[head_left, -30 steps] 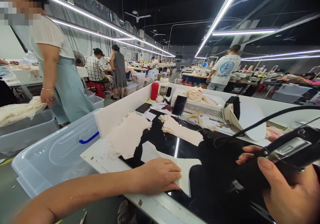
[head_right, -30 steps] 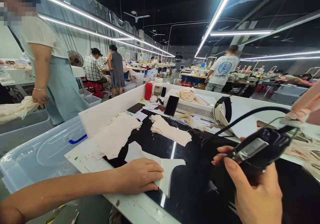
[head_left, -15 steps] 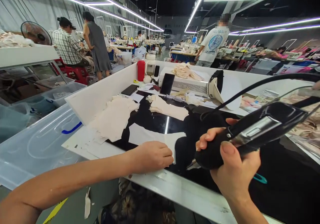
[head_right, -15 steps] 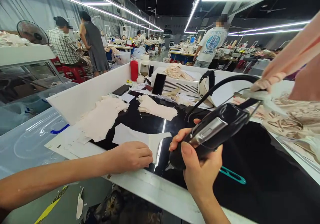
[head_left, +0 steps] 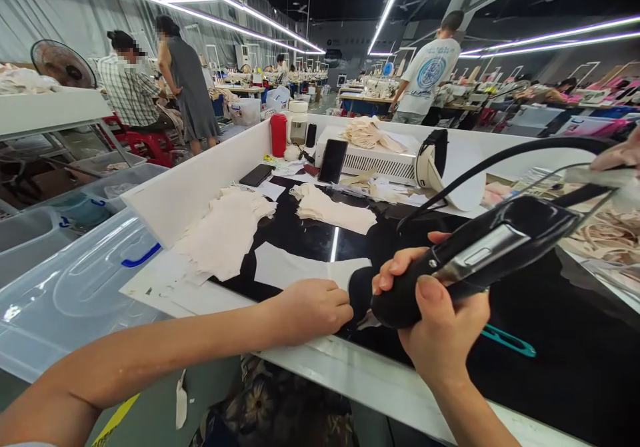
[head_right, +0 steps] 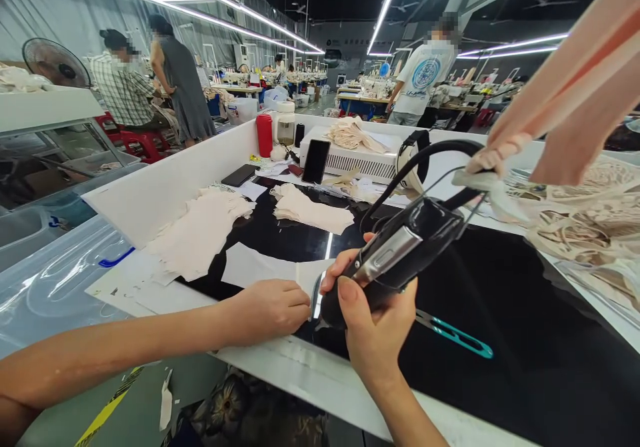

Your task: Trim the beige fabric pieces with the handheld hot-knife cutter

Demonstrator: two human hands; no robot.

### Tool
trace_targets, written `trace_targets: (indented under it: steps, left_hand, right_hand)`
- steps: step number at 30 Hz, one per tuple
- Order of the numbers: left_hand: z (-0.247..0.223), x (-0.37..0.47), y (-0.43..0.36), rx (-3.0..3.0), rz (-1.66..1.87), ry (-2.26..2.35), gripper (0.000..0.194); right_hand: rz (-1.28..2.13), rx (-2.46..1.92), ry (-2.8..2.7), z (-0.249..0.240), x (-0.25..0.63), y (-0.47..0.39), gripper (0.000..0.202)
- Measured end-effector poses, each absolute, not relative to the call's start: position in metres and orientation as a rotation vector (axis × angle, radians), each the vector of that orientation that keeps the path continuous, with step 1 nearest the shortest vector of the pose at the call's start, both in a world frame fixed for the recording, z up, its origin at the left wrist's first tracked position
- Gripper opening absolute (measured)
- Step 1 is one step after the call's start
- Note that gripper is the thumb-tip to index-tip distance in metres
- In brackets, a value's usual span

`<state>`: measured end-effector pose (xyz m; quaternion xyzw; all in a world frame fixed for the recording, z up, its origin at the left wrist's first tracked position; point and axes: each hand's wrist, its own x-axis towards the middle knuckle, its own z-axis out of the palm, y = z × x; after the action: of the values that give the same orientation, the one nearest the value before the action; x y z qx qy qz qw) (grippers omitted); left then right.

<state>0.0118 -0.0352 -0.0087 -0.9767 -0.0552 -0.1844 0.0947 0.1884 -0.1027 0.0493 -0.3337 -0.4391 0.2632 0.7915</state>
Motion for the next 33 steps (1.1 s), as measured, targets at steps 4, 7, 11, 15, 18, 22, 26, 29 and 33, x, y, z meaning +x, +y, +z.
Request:
trace_targets:
  steps: [4,7,11,15,18,22,26,29,33]
  left_hand:
    - [-0.003,0.012,-0.036,-3.156,-0.559,-0.458,0.018]
    - [0.004,0.009,-0.037,-3.335,-0.631,-0.629,0.014]
    - [0.008,0.008,-0.037,-3.445,-0.691,-0.730,0.014]
    - [0.006,0.008,-0.036,-3.474,-0.701,-0.748,0.013]
    - [0.004,0.009,-0.036,-3.475,-0.701,-0.739,0.014]
    - [0.004,0.008,-0.036,-3.480,-0.671,-0.708,0.013]
    - [0.005,0.005,-0.033,-3.471,-0.676,-0.695,0.018]
    - [0.006,0.004,-0.028,-3.448,-0.690,-0.706,0.021]
    - [0.005,0.006,-0.023,-3.427,-0.636,-0.677,0.009]
  right_hand:
    - [0.553,-0.708,-0.947,0.048,0.185,-0.102,0.054]
    - [0.532,-0.697,-0.920,0.050,0.181,-0.099,0.055]
    - [0.504,-0.692,-0.902,0.051,0.179,-0.092,0.058]
    - [0.495,-0.700,-0.925,0.049,0.179,-0.091,0.056]
    - [0.469,-0.719,-0.951,0.047,0.179,-0.091,0.055]
    - [0.434,-0.737,-0.967,0.047,0.179,-0.091,0.055]
    - [0.441,-0.748,-0.969,0.048,0.178,-0.091,0.054]
    - [0.450,-0.750,-0.967,0.049,0.178,-0.092,0.055]
    - [0.452,-0.752,-0.962,0.048,0.177,-0.093,0.055]
